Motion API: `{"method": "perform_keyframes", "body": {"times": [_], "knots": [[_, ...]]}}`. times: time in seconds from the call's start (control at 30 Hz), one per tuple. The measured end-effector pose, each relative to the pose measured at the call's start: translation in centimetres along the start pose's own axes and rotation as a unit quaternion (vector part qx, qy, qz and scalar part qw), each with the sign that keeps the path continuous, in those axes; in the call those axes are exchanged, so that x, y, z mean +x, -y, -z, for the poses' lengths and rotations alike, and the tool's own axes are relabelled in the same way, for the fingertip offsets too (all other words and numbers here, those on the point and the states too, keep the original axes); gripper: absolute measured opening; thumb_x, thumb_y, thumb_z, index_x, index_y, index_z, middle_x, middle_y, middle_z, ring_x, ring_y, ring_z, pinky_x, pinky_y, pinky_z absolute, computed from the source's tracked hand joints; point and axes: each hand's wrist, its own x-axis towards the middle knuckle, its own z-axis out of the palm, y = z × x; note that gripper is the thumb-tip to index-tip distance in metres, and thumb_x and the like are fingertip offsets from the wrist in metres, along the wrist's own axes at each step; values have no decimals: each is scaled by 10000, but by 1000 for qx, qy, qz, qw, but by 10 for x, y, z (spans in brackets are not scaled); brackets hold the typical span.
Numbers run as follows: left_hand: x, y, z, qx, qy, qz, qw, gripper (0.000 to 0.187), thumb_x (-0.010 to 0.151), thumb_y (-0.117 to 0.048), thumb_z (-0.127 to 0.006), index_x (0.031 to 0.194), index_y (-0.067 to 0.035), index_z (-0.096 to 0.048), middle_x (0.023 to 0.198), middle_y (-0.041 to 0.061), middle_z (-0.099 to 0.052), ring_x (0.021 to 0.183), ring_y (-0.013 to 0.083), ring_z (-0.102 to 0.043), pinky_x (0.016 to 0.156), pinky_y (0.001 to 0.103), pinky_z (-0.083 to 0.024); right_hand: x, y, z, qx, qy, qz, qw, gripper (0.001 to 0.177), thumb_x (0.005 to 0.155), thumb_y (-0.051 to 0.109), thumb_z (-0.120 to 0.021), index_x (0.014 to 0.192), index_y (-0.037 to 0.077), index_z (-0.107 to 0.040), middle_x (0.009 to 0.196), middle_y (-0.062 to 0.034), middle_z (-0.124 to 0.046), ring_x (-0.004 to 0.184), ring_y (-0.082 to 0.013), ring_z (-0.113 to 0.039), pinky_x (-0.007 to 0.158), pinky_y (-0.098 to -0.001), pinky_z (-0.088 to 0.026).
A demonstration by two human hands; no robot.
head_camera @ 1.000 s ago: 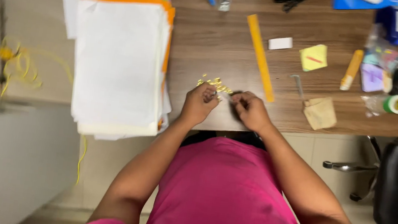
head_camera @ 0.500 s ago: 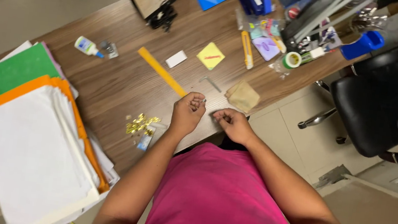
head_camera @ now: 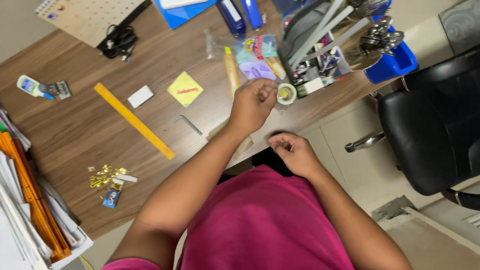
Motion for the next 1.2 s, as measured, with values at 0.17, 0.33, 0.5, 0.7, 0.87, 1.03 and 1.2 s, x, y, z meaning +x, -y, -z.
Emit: {"method": "perform_keyframes", "body": {"times": [0.17, 0.33, 0.5, 0.7, 0.87, 1.03, 1.2], "knots": [[28, -5, -41, 53, -10, -20, 998, 122, 893, -14, -714, 1014, 2, -707, 845, 96, -666, 686, 166, -654, 641, 300, -551, 7, 4, 40, 26, 59, 6, 998, 162, 966, 120, -655, 1075, 39, -743, 879, 12, -728, 755, -54, -611, 701, -243, -527], [43, -9, -60, 101, -12, -22, 995, 130, 892, -8, -703, 1021, -2, -692, 882, 139, -663, 724, 250, -672, 676, 358, -553, 10, -1, 55, 58, 93, 13, 994, 157, 982, 126, -637, 1070, 32, -727, 909, 7, -729, 789, -53, -623, 726, -243, -537], [43, -11, -56, 161, -20, -68, 984, 260, 871, 10, -687, 1128, 4, -654, 988, 201, -662, 887, 397, -666, 799, 461, -537, 14, 13, 64, 78, 72, 17, 994, 169, 1014, 149, -629, 1062, 20, -727, 891, 9, -713, 772, -58, -601, 710, -240, -521], [3, -2, -14, 155, -74, -14, 985, 239, 876, 18, -680, 1115, 4, -672, 1004, 184, -662, 863, 344, -675, 781, 422, -553, 25, 23, 58, 118, 133, -13, 984, 166, 1017, 131, -608, 1071, 13, -711, 893, 18, -689, 739, -57, -602, 685, -231, -520], [-47, 14, 36, 147, -156, 64, 975, 239, 878, -11, -699, 1115, 2, -679, 992, 155, -654, 791, 261, -687, 735, 378, -563, 50, 37, 33, 121, 220, 10, 968, 154, 1013, 90, -603, 1104, 7, -695, 938, 8, -706, 777, -66, -639, 716, -237, -542], [-112, 25, 91, 181, -266, 107, 941, 230, 870, -32, -716, 1097, -4, -684, 969, 141, -660, 778, 257, -678, 732, 377, -558, 73, 60, -15, 115, 304, 34, 945, 170, 1019, 76, -604, 1147, -5, -681, 966, -24, -718, 815, -81, -662, 753, -247, -556], [-176, 53, 142, 187, -360, 147, 902, 182, 869, -48, -713, 1047, -13, -699, 943, 128, -678, 798, 257, -685, 742, 365, -566, 87, 93, -70, 92, 344, 44, 933, 177, 1004, 34, -596, 1154, -33, -665, 1010, -50, -722, 848, -102, -676, 779, -253, -558]]}}
